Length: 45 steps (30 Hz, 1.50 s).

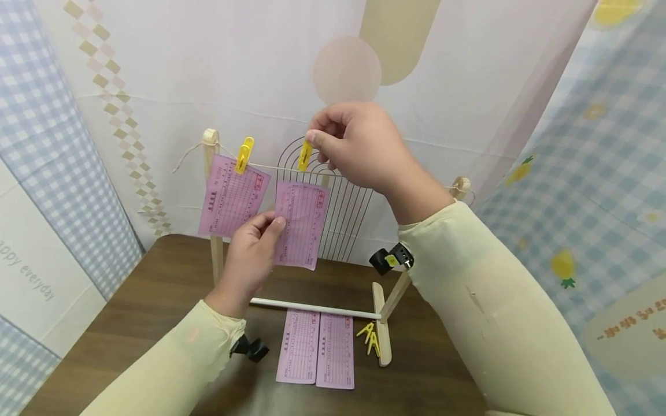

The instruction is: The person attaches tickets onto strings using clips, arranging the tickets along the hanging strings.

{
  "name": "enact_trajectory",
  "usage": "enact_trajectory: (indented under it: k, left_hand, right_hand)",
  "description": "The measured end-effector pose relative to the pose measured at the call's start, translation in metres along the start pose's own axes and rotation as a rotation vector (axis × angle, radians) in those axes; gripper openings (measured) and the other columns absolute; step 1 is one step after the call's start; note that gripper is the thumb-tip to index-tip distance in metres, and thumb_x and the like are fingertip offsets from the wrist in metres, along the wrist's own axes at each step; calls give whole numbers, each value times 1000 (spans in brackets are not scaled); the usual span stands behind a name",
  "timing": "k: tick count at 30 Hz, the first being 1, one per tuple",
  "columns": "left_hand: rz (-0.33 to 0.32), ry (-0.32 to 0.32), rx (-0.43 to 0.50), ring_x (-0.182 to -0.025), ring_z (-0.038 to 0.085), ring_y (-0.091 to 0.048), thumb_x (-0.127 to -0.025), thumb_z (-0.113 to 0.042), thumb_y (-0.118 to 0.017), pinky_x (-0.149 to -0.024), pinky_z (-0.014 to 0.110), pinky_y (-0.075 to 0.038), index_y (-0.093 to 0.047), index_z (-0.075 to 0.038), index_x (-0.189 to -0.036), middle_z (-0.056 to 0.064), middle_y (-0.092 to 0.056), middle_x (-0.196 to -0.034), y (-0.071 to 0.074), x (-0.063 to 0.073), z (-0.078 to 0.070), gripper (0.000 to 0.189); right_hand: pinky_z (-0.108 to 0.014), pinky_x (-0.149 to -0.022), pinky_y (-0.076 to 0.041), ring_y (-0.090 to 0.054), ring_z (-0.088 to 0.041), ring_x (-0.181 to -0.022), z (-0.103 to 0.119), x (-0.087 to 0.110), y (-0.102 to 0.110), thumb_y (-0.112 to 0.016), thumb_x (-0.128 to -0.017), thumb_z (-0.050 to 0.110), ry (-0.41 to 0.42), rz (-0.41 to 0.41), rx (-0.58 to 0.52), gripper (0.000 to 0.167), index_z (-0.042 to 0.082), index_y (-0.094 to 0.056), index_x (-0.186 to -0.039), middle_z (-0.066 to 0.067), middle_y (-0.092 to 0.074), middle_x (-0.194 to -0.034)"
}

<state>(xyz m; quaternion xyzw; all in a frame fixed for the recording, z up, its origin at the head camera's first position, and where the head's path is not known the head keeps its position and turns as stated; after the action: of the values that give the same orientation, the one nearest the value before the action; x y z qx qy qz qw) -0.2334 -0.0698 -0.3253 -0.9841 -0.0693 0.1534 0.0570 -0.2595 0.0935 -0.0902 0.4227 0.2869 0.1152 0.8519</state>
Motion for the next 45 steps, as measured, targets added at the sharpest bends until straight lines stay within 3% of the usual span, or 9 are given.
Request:
enact_trajectory:
  k: [4, 17, 32, 45]
  left_hand:
    - [-13, -1, 22, -94, 19, -69, -116, -28, -62, -74, 27, -58, -77, -9, -128, 9, -74, -106, -3, -2, -2, 27]
    - [-44, -13, -39, -89, 19, -69, -116, -30, -63, -69, 26, -57, -80, -10, -127, 9, -75, -102, -4, -2, -5, 28]
    - [-51, -34, -21, -87, 20, -71, -116, -29, -64, -68, 27, -59, -81, -9, -126, 11, -77, -101, -4, -1, -5, 28]
    - [-57, -35, -21, -91, 21, -76, -115, -31, -64, -72, 30, -63, -81, -10, -127, 12, -80, -106, -2, -3, -4, 29]
  right_hand:
    - [-26, -65, -55, -69, -21, -75, -1, -1, -4, -76, -110, 26, -12, 13, -5, 15, 13, -83, -107, -5, -74, -85]
    - [-28, -67, -55, -70, -22, -77, -4, -2, -5, -74, -111, 28, -37, 21, 6, 16, 14, -83, -110, -4, -75, -86]
    - [-28, -62, -50, -68, -21, -75, -2, 0, -10, -74, -111, 25, -25, 37, 52, 15, 15, -83, -106, -4, -74, -85]
    - [-31, -69, -55, -71, -21, -81, -2, -1, -18, -73, -111, 26, 8, 50, 133, 16, 16, -84, -103, -5, -77, -89]
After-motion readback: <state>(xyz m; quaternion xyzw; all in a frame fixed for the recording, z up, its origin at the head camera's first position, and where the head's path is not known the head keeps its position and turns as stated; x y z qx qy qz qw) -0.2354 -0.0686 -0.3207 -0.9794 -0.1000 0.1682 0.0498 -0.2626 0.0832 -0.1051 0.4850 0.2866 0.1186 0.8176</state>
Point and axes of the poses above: each hand's wrist, its own x-axis away from the middle knuckle, its own y-axis out of the back of the hand, z = x × y, the point moved 5 cm from there along -x, towards the middle knuckle
